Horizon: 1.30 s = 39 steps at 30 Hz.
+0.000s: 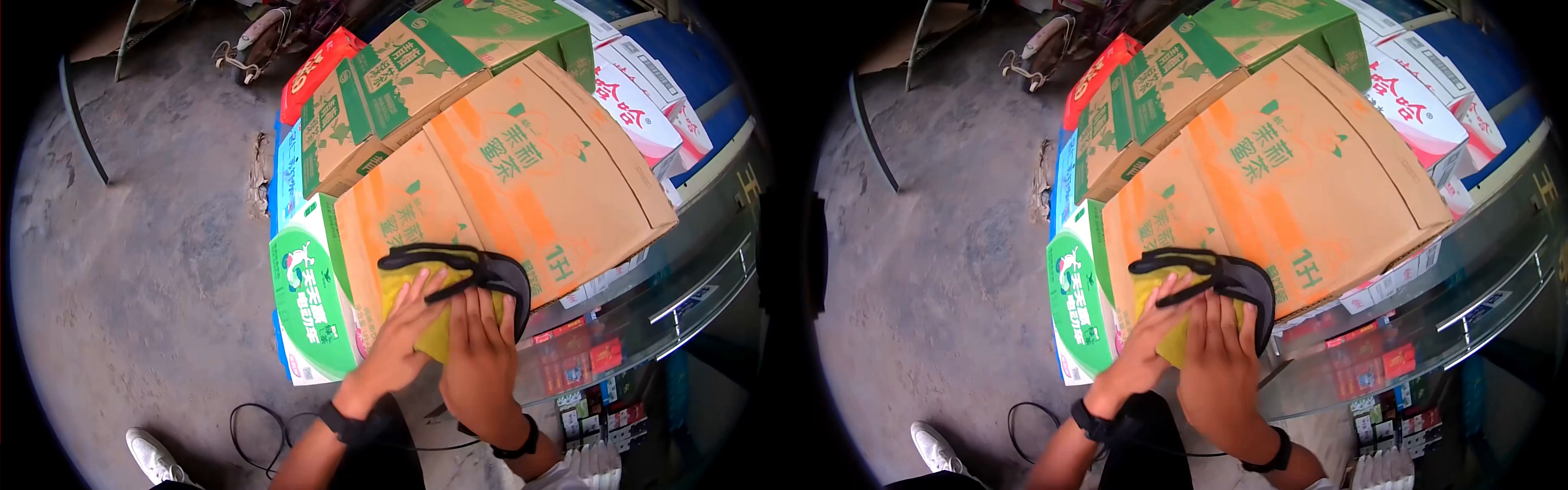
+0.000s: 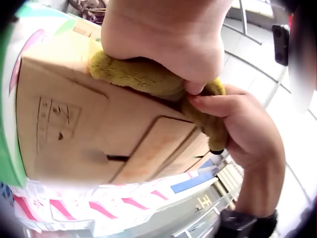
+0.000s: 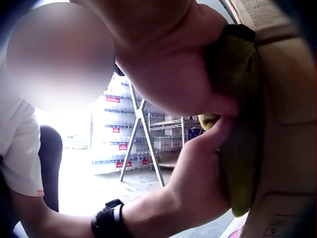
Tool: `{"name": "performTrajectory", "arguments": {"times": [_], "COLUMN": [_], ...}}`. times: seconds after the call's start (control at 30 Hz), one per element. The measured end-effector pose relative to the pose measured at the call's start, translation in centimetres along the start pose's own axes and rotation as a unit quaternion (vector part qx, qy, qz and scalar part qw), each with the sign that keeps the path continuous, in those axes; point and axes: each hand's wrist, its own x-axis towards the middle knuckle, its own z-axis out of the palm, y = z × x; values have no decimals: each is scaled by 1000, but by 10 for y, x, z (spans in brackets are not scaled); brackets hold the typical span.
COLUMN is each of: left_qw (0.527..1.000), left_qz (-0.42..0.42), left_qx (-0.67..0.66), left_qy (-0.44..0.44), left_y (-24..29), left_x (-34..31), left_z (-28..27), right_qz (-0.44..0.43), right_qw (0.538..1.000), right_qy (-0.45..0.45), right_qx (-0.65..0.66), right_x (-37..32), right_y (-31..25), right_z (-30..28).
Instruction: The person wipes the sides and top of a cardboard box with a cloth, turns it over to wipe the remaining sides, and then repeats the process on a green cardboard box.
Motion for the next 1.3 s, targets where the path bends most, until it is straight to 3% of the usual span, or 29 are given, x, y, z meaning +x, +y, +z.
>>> {"name": "performTrajectory", "arguments": {"times": [0.03, 0.23, 0.37, 0.47, 0.57, 0.67, 0.77, 0.87, 0.9, 0.97, 1.03, 1.17, 1.2, 1.27, 1.3], "left_qw": [999, 992, 997, 990, 997, 996, 997, 999, 994, 995, 994, 992, 992, 988, 989], "left_qz": [26, 126, 73, 39, -9, -45, -21, 39, 85, 85, 70, -4, -20, -57, -59], "left_qx": [-5, 9, 6, 103, 23, -51, 54, 7, 60, 51, 66, 101, 95, 111, 81], "left_qy": [-32, -27, -6, 86, 67, 63, 45, -30, -40, -18, 54, 71, 76, 86, 105], "left_y": [-18, -81, -114, -137, -131, -114, -60, -73, -90, -117, -178, -151, -153, -187, -179], "left_x": [13, 98, 138, 140, 111, 76, 65, 106, 128, 144, 146, 153, 145, 114, 89], "left_z": [-12, -61, -84, -75, -53, -30, -32, -70, -77, -85, -68, -64, -63, -50, -45], "right_qz": [21, 145, 159, 104, 102, 115, 139, 153, 167, 177, 169, 144, 118, 77, 47], "right_qw": [999, 981, 978, 989, 987, 986, 974, 964, 966, 973, 975, 985, 985, 994, 996], "right_qy": [16, 85, 114, 81, 87, 56, 82, 93, 75, 79, 62, 62, 97, 9, -24], "right_qx": [22, 98, 73, 70, 83, 103, 162, 194, 184, 129, 129, 76, 82, 81, 74], "right_x": [9, 88, 161, 201, 186, 128, 94, 117, 132, 165, 186, 221, 216, 190, 184], "right_y": [-6, -22, -13, 0, -5, -17, -21, -22, -17, -10, -7, 0, 1, -3, -3], "right_z": [7, 55, 104, 121, 125, 102, 73, 64, 77, 106, 112, 131, 133, 129, 123]}}
